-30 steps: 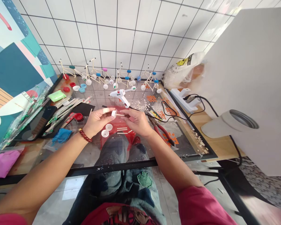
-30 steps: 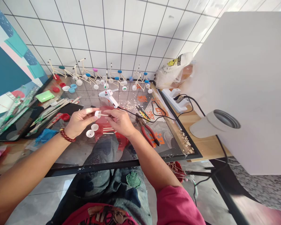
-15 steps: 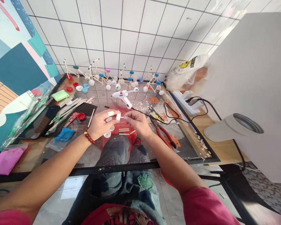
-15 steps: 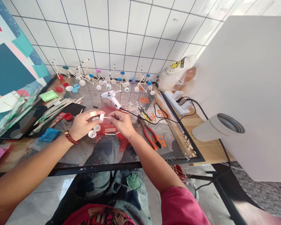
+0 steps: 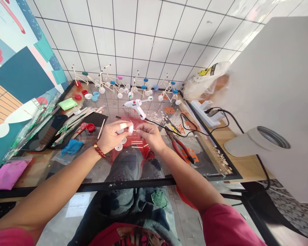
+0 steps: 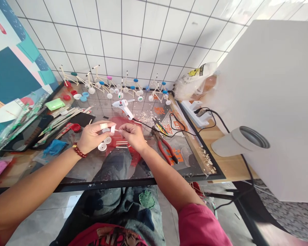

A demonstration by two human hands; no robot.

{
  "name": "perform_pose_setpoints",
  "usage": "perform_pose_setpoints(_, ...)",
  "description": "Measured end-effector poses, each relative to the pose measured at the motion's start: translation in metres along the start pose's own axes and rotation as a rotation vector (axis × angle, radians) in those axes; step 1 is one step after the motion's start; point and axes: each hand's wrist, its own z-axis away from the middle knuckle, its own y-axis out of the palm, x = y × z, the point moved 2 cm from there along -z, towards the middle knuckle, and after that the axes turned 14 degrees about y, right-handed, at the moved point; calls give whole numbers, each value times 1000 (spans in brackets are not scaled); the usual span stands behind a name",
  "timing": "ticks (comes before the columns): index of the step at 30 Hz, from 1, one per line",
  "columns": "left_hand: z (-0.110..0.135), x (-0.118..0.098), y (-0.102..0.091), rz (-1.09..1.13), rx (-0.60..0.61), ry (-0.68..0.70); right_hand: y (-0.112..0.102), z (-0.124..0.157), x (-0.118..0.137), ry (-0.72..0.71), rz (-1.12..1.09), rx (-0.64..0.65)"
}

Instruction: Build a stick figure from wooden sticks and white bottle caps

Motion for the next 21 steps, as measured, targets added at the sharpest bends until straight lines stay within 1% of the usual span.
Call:
perform_pose_setpoints(1, 0, 0, 0, -28, 17, 34, 0, 0, -1, -8, 15, -8)
perform_pose_setpoints(2, 0, 1, 0, -43, 36, 48, 0, 0, -1, -53, 61, -44)
perform_pose_setpoints(3, 0, 3, 0, -42, 53, 41, -1, 1, 0, -128, 127, -97)
perform_pose_setpoints(5, 2, 8, 2, 2, 81, -33, -3, 5, 3, -297, 269, -202)
perform_pose_setpoints(6, 3, 11, 3, 34, 91, -85, -4, 6, 3, -358, 322, -233)
perform_pose_setpoints(7, 3, 13, 4, 59, 97, -127, -4, 7, 4, -387, 349, -250)
perform_pose_setpoints(8, 4, 14, 4, 69, 93, -145, -4, 7, 4, -379, 346, -251)
perform_pose_setpoints(9, 4, 14, 4, 61, 82, -132, -3, 6, 3, -335, 310, -232)
perform_pose_setpoints(12, 3, 9, 0, -29, 40, 16, 2, 2, -2, -103, 114, -88)
perform_pose_setpoints(13, 2, 7, 0, -58, 36, 62, 3, 1, -3, -46, 69, -46)
perform_pose_setpoints(14, 2, 6, -1, -77, 41, 88, 4, 0, -4, -24, 58, -27)
perform_pose_setpoints(15, 3, 7, -1, -81, 48, 87, 4, 0, -4, -40, 81, -38)
perform_pose_setpoints(16, 3, 8, 0, -66, 55, 59, 4, 1, -3, -92, 132, -76)
perform_pose_setpoints(19, 5, 15, 4, 68, 92, -122, 1, 6, 2, -335, 346, -215)
perform_pose_setpoints(20, 6, 17, 5, 107, 102, -175, 0, 7, 3, -389, 393, -235)
perform_pose_setpoints(21, 7, 19, 6, 126, 102, -200, 0, 8, 3, -407, 410, -240)
